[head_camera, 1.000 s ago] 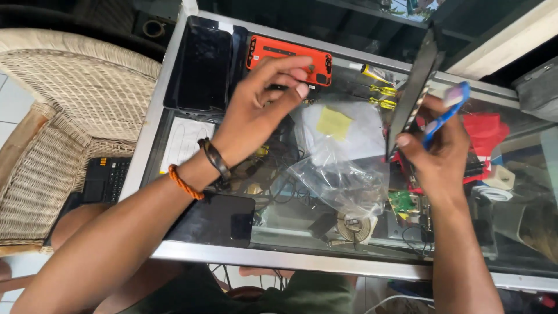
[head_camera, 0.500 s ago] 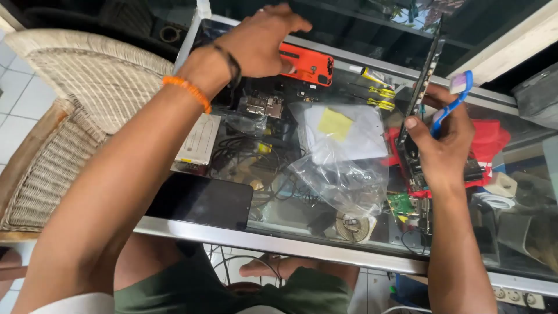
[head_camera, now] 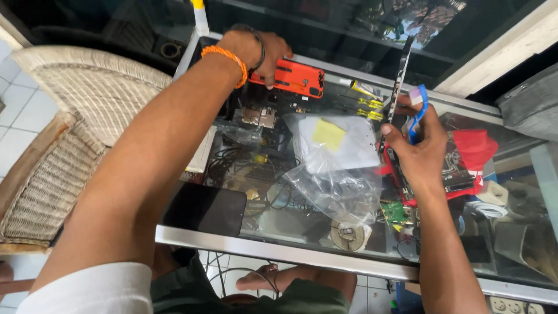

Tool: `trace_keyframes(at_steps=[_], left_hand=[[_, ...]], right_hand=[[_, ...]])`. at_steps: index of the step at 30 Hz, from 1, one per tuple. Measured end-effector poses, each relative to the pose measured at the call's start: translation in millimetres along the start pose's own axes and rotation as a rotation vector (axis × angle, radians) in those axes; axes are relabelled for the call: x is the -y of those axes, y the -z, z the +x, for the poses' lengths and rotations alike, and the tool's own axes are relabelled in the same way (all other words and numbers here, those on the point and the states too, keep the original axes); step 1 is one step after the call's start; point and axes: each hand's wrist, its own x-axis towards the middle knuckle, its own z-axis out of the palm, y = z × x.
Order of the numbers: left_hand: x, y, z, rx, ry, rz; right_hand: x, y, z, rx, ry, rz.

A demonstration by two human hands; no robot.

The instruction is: Cleaning disassembled smartphone components including the internal frame and back cover using a toothbrush.

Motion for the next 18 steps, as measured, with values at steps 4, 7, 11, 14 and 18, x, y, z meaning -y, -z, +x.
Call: trace_keyframes(at_steps=[4,7,11,14,18], left_hand=[[-10,16,-26,0.017,0.027,-0.012],[-7,12,-27,0.011,-0.002,-0.037],[7,9,-15,-0.111,-0.044,-0.074],[18,8,-13,-0.285,-0.136,-0.101],[7,28,-78,-0.475,-0.196,-0.315]], right_hand=[[4,0,2,0.002,-0.02,-0.001],[2,0,0,0.002,-0.004,0.0],[-3,3,2,-0.002,0.044,-0.002],[-3,4,2,-0.007,0.073,-0.007],[-13,9,5,-0.024,0.076,0.006]])
